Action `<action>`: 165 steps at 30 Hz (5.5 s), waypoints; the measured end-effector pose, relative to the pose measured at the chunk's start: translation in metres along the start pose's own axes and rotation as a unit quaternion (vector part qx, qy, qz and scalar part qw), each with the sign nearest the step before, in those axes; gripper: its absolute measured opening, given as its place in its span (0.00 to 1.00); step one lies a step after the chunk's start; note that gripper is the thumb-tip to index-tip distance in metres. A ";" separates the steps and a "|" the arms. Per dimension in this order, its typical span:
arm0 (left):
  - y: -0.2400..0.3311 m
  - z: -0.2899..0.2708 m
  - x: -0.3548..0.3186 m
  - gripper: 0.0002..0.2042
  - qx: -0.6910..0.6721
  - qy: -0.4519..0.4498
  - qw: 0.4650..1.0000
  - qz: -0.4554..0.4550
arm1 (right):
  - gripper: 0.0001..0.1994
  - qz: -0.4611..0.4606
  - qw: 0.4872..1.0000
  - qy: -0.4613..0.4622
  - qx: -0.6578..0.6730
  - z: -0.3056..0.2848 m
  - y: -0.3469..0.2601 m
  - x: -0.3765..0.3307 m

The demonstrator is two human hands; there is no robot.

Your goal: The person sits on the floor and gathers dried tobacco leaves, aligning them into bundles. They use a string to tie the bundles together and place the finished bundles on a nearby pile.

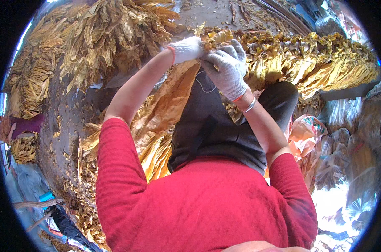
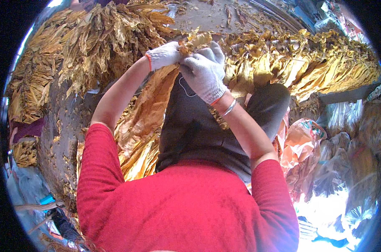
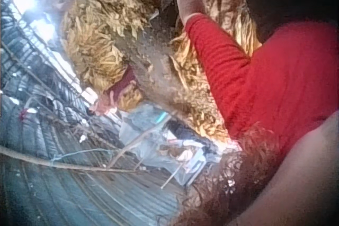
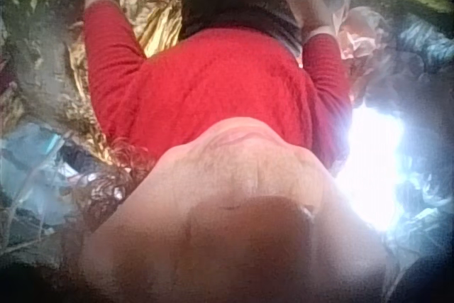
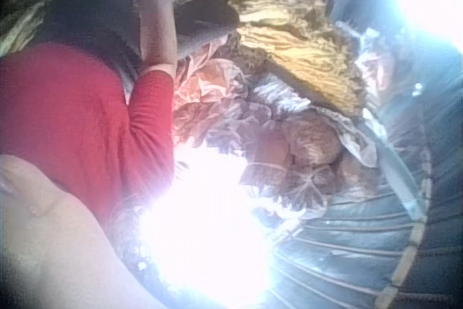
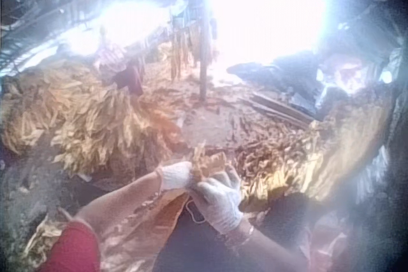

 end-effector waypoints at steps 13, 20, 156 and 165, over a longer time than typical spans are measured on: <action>-0.070 -0.091 -0.129 0.16 -0.015 0.150 0.989 -0.013 | 0.09 0.024 0.985 -0.019 0.171 -0.006 0.024 -0.011; -0.029 -0.113 -0.287 0.15 0.324 0.036 0.879 -0.349 | 0.07 0.024 0.986 -0.060 0.154 -0.001 0.031 -0.033; 0.056 -0.050 0.033 0.13 -0.084 0.147 0.978 0.122 | 0.16 0.255 0.918 0.278 0.123 -0.012 0.098 -0.110; 0.068 -0.041 0.062 0.21 -0.115 0.121 0.985 0.044 | 0.20 0.301 0.878 0.230 0.293 0.010 0.097 -0.107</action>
Point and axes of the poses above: each hand's wrist, its own x-axis towards the middle knuckle, its own z-axis out of the palm, y = z × x, the point moved 9 cm from there along x, towards the middle knuckle, and after that the axes turned 9 degrees about x, right-handed, at the moved point
